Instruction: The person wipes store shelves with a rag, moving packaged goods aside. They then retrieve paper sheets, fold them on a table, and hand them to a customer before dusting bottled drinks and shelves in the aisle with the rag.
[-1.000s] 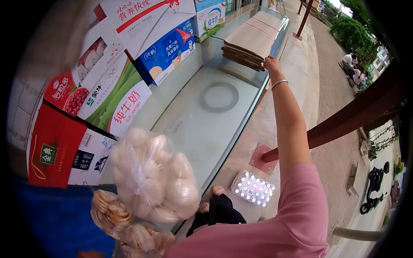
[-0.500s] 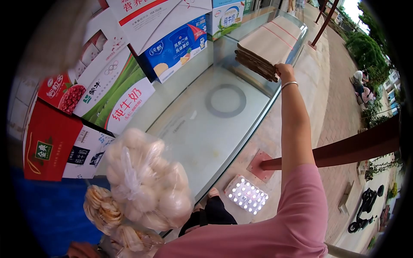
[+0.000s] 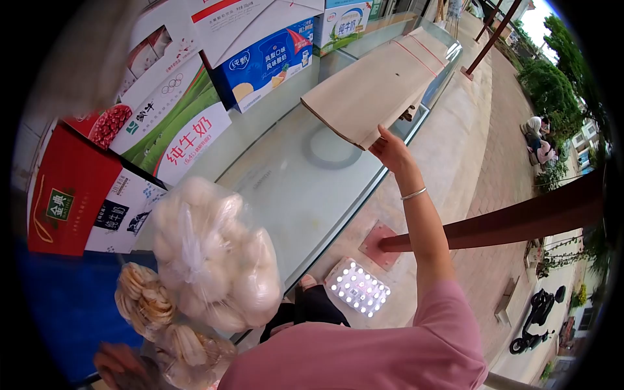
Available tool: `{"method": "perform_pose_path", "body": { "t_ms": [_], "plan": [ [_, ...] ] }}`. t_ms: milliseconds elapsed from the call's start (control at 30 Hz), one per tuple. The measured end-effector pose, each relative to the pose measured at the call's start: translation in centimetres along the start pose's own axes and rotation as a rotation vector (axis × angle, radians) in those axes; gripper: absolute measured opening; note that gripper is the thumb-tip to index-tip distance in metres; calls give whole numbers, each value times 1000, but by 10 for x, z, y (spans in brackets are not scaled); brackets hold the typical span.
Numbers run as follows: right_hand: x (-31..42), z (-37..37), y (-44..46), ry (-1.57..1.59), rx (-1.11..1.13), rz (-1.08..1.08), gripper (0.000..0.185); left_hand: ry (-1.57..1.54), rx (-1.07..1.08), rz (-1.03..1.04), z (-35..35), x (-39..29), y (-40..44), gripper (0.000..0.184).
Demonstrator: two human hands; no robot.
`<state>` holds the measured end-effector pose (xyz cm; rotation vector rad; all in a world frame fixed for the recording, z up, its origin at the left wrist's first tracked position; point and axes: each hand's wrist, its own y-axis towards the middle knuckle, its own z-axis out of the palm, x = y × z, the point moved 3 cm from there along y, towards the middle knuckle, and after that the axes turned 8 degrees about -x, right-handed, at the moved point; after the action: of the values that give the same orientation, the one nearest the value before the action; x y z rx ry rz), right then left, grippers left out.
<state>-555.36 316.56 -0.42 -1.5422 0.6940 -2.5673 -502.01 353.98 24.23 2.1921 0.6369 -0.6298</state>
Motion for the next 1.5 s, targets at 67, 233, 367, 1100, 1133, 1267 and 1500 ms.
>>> {"method": "perform_pose_path", "body": {
  "t_ms": [67, 233, 367, 1100, 1133, 1267, 1500],
  "plan": [
    [2, 7, 20, 194, -21, 1, 42, -76, 77, 17, -4, 30, 1, 13],
    [3, 10, 79, 203, -145, -24, 47, -1140, 212, -130, -7, 18, -7, 35],
    [12, 47, 60, 371, 158, 29, 32, -1120, 313, -8, -34, 27, -9, 36],
    [-133, 465, -646, 1215, 1392, 129, 37, -915, -270, -275, -362, 207, -234, 34],
    [-148, 475, -706, 1158, 1331, 134, 33, -919, -329, -294, -383, 221, -250, 34],
    [-232, 490, -886, 843, 1428, 150, 33, -856, -562, -366, -451, 271, -311, 35],
    [-349, 456, -1073, 502, 1833, 499, 39, -439, -844, -495, -534, 312, -386, 45]
  ]
}}
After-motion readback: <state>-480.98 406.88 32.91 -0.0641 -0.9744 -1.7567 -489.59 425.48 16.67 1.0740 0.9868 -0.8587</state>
